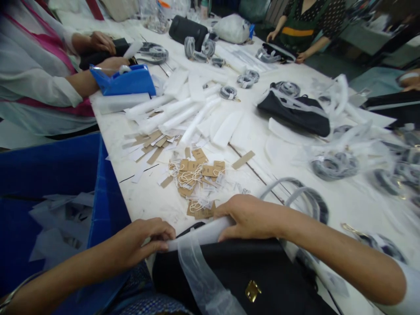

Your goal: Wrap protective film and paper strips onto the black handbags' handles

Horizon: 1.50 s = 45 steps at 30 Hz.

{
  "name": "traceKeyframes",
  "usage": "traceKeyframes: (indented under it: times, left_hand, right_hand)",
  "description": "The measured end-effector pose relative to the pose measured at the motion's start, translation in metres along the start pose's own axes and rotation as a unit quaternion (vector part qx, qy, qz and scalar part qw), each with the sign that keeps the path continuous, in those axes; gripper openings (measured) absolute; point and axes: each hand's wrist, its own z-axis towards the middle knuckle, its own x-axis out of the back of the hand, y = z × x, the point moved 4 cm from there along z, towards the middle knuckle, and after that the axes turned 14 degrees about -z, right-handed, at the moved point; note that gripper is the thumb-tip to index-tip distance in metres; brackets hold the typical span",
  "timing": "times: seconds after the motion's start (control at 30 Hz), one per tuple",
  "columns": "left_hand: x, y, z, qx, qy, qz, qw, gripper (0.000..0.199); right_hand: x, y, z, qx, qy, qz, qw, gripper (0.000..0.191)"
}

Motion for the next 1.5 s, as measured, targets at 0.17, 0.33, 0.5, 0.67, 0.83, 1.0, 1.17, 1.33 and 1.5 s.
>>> traceKeyframes:
  times: [0.17, 0.33, 0.5, 0.67, 0.83, 1.0, 1.17, 1.33, 1.5]
  left_hand:
    - [-0.001, 0.009, -0.003, -0.024, -0.020, 0.010, 0.999, 0.024]
    - [-0.007, 0.006, -0.003, -0.027, -0.013, -0.032, 0.999, 0.026]
    - [0.000, 0.014, -0.004, -0.045, -0.057, 0.003, 0.997, 0.028]
    - [0.019, 0.023, -0.005, -0.043, -0.146, 0.029, 0.988, 0.027]
    - [0.032, 0.025, -0.001, -0.021, -0.185, 0.046, 0.982, 0.025]
    - [0.031, 0.018, 0.003, -0.021, -0.197, 0.112, 0.974, 0.023]
    - [0.026, 0.015, -0.008, -0.060, -0.109, 0.143, 0.982, 0.019]
    - [0.014, 0.015, -0.018, -0.061, -0.018, 0.133, 0.989, 0.024]
    - [-0.009, 0.005, 0.000, -0.152, 0.077, -0.039, 0.985, 0.029]
  right_hand:
    - [0.024, 0.005, -0.034, -0.077, 0.123, 0.032, 0.989, 0.036]
    - [0.004, 0.012, -0.062, -0.082, 0.107, -0.040, 0.990, 0.034]
    - [-0.011, 0.023, -0.055, -0.032, 0.154, -0.062, 0.986, 0.026]
    - [-0.014, 0.026, -0.045, -0.020, 0.087, 0.006, 0.996, 0.025]
    - [-0.016, 0.023, -0.047, -0.037, 0.080, 0.007, 0.996, 0.022]
    - [-0.018, 0.029, -0.043, -0.031, 0.105, 0.029, 0.994, 0.023]
    - [-0.026, 0.037, -0.048, -0.102, 0.209, 0.017, 0.972, 0.028]
    - [-0.049, 0.038, -0.071, -0.122, 0.284, -0.004, 0.951, 0.022]
    - [-0.058, 0.043, -0.078, -0.156, 0.346, 0.022, 0.925, 0.054]
